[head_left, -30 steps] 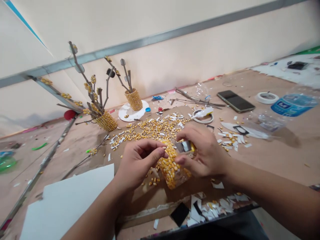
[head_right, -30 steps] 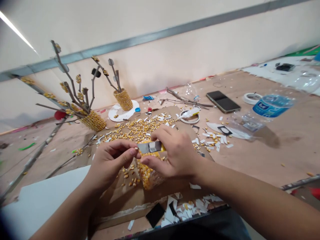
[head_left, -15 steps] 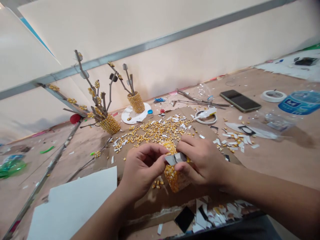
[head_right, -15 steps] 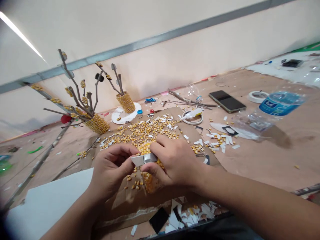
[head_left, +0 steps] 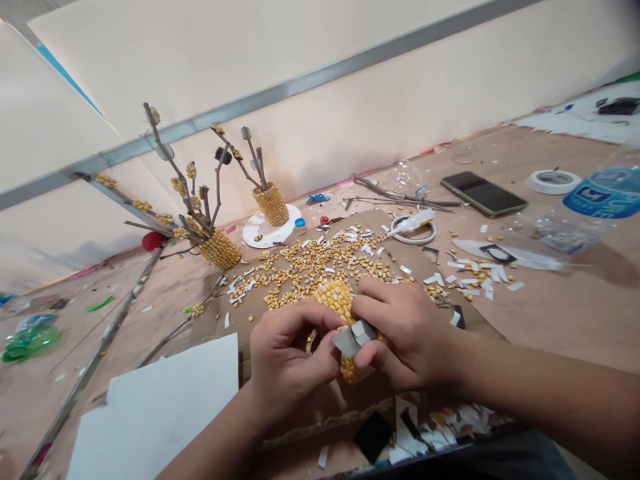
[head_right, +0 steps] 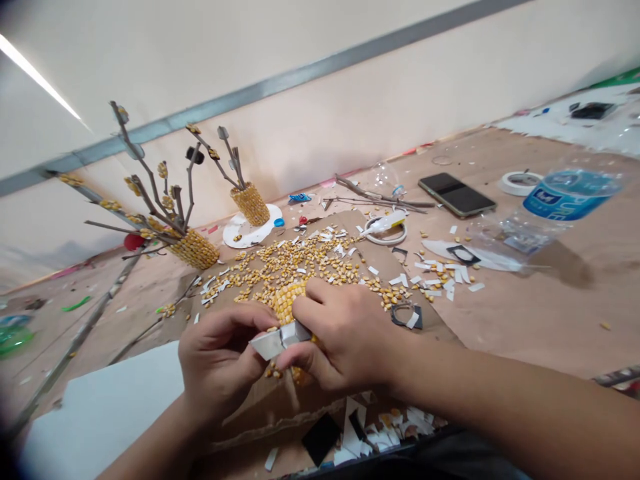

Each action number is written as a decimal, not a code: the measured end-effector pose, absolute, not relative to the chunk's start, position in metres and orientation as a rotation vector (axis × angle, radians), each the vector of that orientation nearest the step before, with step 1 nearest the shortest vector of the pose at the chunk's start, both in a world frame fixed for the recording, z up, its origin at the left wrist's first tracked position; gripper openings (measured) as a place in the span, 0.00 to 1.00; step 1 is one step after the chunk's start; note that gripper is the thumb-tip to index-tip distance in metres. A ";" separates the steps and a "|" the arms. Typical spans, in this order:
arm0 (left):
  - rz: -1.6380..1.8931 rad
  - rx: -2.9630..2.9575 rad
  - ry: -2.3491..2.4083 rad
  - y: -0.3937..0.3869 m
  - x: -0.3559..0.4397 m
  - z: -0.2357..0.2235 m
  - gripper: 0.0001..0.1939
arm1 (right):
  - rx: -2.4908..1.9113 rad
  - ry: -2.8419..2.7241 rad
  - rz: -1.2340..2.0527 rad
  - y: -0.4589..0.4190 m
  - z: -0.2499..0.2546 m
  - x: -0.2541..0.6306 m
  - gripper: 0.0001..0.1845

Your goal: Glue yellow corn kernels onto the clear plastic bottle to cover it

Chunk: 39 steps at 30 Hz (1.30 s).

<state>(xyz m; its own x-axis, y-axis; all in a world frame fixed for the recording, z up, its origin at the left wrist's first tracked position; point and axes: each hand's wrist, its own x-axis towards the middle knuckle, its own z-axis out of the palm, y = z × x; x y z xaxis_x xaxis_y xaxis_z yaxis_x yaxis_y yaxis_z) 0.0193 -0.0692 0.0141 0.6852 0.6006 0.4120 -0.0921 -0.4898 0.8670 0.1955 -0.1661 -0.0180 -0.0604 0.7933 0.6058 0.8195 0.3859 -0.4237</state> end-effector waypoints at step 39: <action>0.609 1.982 0.435 -0.058 0.022 0.014 0.04 | -1.059 -1.842 -0.020 -0.170 -0.014 0.214 0.10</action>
